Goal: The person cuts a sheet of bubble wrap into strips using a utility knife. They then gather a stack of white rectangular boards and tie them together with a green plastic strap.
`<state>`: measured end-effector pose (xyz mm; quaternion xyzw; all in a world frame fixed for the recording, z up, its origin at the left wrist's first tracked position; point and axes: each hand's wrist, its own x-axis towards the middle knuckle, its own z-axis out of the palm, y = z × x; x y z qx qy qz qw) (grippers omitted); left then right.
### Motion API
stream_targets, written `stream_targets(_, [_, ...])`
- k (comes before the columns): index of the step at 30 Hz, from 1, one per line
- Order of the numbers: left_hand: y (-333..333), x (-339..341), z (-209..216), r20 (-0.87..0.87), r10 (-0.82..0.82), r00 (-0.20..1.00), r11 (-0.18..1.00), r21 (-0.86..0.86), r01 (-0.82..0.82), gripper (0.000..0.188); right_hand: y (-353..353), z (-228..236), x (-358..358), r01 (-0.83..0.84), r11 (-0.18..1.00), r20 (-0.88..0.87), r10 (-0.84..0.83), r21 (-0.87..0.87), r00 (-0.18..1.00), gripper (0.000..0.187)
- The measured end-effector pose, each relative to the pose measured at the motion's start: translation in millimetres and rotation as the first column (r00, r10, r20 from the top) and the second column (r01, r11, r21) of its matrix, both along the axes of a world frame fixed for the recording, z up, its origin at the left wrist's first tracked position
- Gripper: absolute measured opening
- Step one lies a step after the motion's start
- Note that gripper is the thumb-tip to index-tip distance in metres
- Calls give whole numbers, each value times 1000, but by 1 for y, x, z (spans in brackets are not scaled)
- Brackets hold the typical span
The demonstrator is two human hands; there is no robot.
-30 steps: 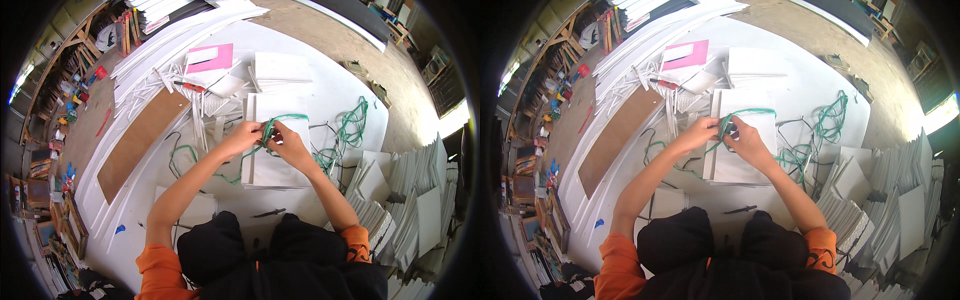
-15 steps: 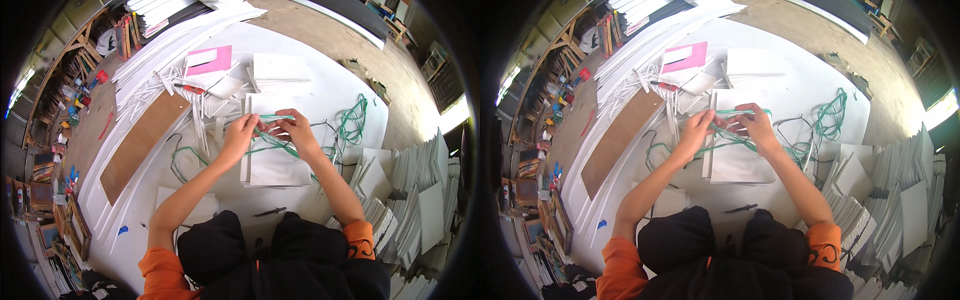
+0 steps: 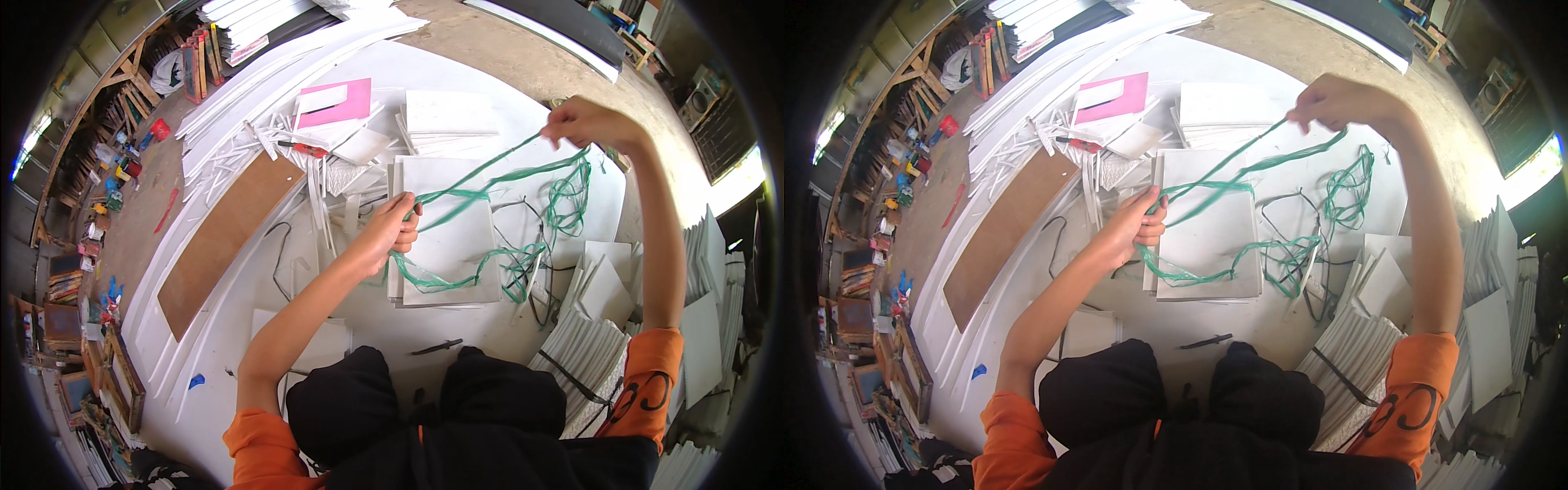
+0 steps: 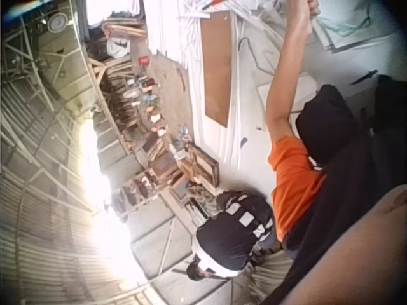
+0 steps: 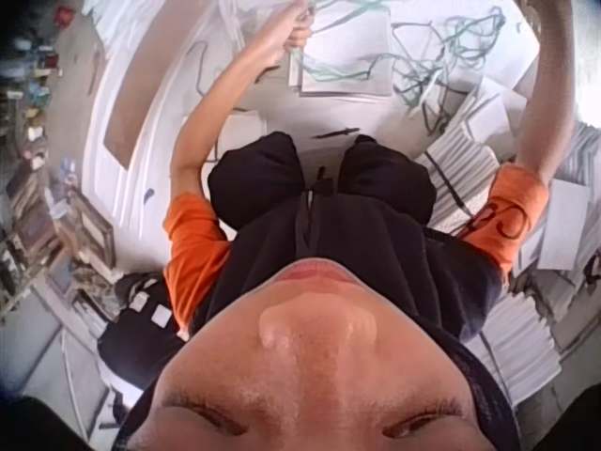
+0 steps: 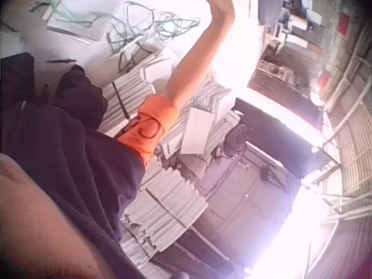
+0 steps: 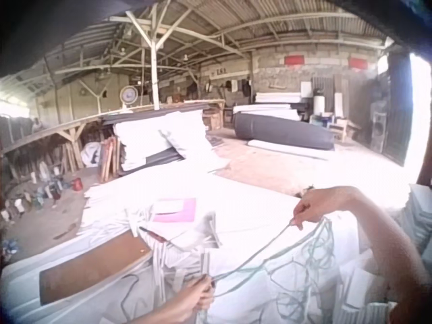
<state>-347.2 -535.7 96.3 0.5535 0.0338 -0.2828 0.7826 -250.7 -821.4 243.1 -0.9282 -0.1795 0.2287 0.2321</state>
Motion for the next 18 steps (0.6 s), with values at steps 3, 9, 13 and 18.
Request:
stream_targets(3, [-1, -3, 0, 31, 12, 999, 999, 43, -13, 27, -29, 19, 5, 89, 979, -3, -90, 181, 996, 25])
stream_targets(9, [-2, -4, -7, 61, 6, 998, 997, 74, -10, 26, -123, 70, 11, 214, 900, 139, -285, 379, 948, 21])
stream_targets(13, [-3, -5, -17, 77, 4, 997, 997, 75, -9, 25, -138, 70, 23, 362, 925, 349, -380, 118, 857, 25])
stream_targets(18, [-26, -4, -24, 120, -49, 992, 994, 100, 37, 24, -168, -43, 81, 469, 828, 666, -164, -309, 727, 36])
